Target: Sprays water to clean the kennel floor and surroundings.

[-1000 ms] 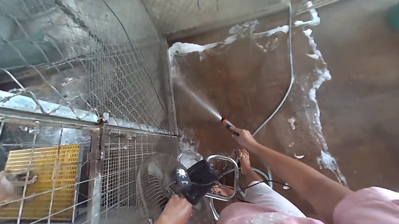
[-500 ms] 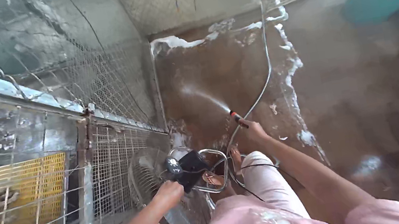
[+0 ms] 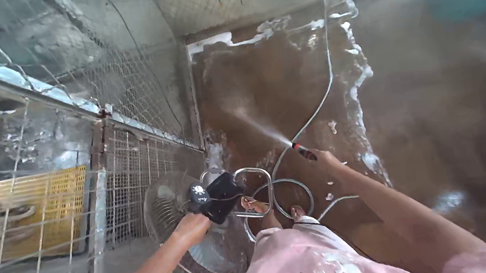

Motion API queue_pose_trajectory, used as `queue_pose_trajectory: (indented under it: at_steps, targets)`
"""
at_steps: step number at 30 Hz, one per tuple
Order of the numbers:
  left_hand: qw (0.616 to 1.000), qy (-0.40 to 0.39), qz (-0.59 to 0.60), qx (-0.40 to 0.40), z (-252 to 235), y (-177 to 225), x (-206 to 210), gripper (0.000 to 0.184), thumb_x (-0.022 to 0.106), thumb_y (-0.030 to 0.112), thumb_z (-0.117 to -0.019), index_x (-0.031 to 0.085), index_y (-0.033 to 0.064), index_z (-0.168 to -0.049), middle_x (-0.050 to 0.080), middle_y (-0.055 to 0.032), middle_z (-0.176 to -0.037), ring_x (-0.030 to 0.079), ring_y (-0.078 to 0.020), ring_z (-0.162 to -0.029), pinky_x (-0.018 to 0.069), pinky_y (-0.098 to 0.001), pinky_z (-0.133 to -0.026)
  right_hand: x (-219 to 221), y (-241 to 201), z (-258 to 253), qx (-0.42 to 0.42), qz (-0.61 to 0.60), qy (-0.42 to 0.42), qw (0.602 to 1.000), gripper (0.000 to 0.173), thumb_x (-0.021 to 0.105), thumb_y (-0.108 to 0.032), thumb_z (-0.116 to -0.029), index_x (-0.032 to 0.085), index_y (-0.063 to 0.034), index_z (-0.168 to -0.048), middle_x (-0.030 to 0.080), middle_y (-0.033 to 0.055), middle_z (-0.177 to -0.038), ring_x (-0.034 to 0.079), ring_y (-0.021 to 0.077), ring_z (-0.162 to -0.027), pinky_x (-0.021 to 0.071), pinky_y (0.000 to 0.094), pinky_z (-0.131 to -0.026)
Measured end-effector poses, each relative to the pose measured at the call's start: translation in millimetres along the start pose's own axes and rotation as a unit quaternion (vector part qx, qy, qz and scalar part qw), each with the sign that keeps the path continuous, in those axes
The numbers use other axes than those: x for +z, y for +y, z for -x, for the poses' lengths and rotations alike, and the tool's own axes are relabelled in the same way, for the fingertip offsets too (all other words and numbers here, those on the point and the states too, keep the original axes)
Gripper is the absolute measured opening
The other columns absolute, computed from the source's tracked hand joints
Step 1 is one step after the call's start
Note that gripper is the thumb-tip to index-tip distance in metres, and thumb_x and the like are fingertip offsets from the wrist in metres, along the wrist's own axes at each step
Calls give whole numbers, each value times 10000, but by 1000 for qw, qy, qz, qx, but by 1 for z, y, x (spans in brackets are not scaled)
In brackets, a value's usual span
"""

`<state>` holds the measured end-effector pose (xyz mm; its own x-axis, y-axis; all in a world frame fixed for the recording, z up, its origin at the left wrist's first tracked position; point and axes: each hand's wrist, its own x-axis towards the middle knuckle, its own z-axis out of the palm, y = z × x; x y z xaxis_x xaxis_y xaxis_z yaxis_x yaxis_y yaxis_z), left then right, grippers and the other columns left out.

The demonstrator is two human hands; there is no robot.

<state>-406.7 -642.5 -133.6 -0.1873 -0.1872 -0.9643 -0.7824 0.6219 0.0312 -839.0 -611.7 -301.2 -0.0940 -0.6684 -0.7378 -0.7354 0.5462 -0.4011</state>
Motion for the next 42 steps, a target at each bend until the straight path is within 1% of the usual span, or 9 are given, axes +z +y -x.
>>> queue_pose_trajectory:
  at_steps: [4,10,15,21,24,27,33,37,42]
  targets:
    - [998,-4,45,-43,23,28,18,260,474,106,-1058,665,-59,-1123,671,-278,-1181,622,-459,-1179,469,-623,-993,-9,30,8,-45,50,-87,994,407,588,-157,-1039,581,-52,-1432,615,272,-1355,605,440,-1239,463,620,-1051]
    - [991,-22,117,-54,48,60,50,268,486,135,-1063,677,-49,-1099,681,-274,-1132,635,-459,-1148,488,-621,-961,-35,8,-24,-52,48,11,997,437,535,-194,-1067,523,-63,-1483,612,280,-1364,585,450,-1284,441,621,-1086]
    - [983,-44,170,-52,67,83,84,232,529,130,-1047,694,-21,-1109,688,-258,-1126,638,-450,-1140,490,-613,-965,23,-53,-56,-112,120,-77,983,490,543,-183,-1060,471,-112,-1540,608,255,-1389,575,439,-1306,432,620,-1100]
    - [972,-77,213,-67,87,110,142,244,525,147,-1051,698,-12,-1116,690,-256,-1129,638,-451,-1143,493,-611,-967,96,-97,-47,-242,263,-243,902,415,562,-196,-1057,573,-27,-1436,574,263,-1433,524,430,-1366,385,612,-1143]
    - [969,-76,223,-69,93,121,160,249,515,147,-1056,695,-7,-1132,691,-252,-1137,636,-445,-1154,490,-609,-975,98,-109,-39,-219,230,-208,925,429,549,-157,-1053,549,-41,-1467,577,266,-1429,533,439,-1353,397,619,-1131]
    - [970,-73,223,-62,104,129,174,231,517,120,-1049,691,-16,-1115,691,-251,-1124,637,-444,-1145,486,-600,-978,112,-116,-34,-176,212,-144,951,495,522,-177,-1060,462,-150,-1550,605,257,-1395,575,449,-1306,446,642,-1074]
    - [971,-92,212,-59,119,141,195,216,514,87,-1039,681,-27,-1113,687,-251,-1136,634,-448,-1150,487,-600,-975,170,-97,-3,-282,343,-288,848,432,591,-190,-1033,577,-35,-1436,570,285,-1424,522,456,-1357,390,635,-1128]
    - [976,-85,192,-50,123,146,205,202,514,70,-1033,683,-20,-1094,688,-239,-1116,633,-439,-1143,487,-592,-975,171,-97,14,-192,286,-207,916,572,516,-160,-1044,381,-212,-1598,587,248,-1417,568,448,-1314,459,642,-1061]
    - [978,-82,183,-48,126,148,198,224,497,67,-1042,676,-35,-1127,681,-253,-1147,621,-444,-1169,467,-585,-1012,148,-79,27,-170,303,-201,916,496,538,-147,-1038,478,-122,-1529,561,273,-1437,541,468,-1334,444,663,-1064]
